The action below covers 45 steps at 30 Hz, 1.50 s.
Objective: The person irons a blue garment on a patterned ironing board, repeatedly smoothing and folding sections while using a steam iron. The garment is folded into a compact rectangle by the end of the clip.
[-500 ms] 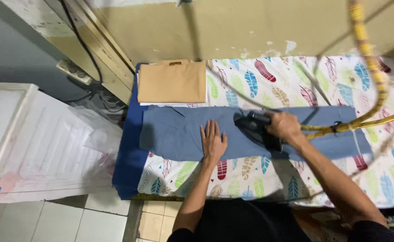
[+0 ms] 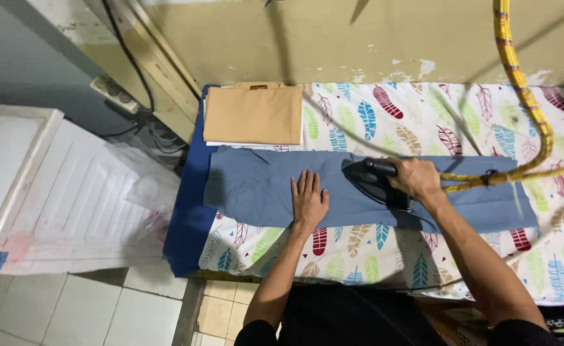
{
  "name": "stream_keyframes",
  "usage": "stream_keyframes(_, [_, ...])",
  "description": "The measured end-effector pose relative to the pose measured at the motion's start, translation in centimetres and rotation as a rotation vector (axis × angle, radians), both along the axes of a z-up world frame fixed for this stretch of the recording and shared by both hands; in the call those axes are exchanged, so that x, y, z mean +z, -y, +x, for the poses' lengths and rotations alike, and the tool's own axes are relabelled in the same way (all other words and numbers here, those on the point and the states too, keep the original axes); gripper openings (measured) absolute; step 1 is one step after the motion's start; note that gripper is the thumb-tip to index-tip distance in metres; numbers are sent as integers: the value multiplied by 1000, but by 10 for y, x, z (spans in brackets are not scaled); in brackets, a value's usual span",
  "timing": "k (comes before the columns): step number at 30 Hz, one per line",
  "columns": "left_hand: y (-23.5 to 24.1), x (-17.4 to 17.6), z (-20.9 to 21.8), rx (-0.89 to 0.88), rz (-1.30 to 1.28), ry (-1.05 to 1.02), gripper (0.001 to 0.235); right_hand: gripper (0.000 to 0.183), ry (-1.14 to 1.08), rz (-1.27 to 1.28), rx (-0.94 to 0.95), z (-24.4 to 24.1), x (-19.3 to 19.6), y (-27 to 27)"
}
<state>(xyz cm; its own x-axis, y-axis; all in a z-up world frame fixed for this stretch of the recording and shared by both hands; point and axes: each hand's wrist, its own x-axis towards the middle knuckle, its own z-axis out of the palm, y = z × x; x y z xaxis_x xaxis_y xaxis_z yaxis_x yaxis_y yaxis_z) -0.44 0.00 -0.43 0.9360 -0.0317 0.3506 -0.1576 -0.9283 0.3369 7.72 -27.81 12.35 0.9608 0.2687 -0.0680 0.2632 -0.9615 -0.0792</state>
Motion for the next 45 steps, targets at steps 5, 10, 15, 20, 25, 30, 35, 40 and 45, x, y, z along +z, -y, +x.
stream_keyframes(5, [-9, 0, -1, -8, 2, -18, 61, 45, -36, -58, -41, 7, -6, -1])
stream_keyframes(10, [-25, 5, -16, 39, -12, -66, 65, 35, -14, -19, -324, 19, -21, -11])
stream_keyframes(15, [-46, 12, -37, 56, 81, -58, 55, 46, -15, 112, -329, 29, -24, -1])
stream_keyframes(20, [-71, 13, -73, 114, 21, 27, 53, 50, 30, 84, -171, 15, -11, 12])
stream_keyframes(25, [-71, 16, -82, 142, 16, 25, 55, 39, 11, 1, 3, 2, 16, -11])
stream_keyframes(30, [-72, 17, -81, 176, 32, 18, 70, 46, -165, -76, 146, 3, 13, -63])
stream_keyframes(35, [-73, 19, -79, 180, -6, -27, 83, 44, -28, -85, 259, 14, -5, -104])
stream_keyframes(40, [-70, 21, -80, 183, 10, -87, 81, 33, -23, -77, 28, 16, -4, -122])
stream_keyframes(45, [-68, 25, -84, 193, 14, -73, 80, 45, -50, -83, 197, 11, 3, -115])
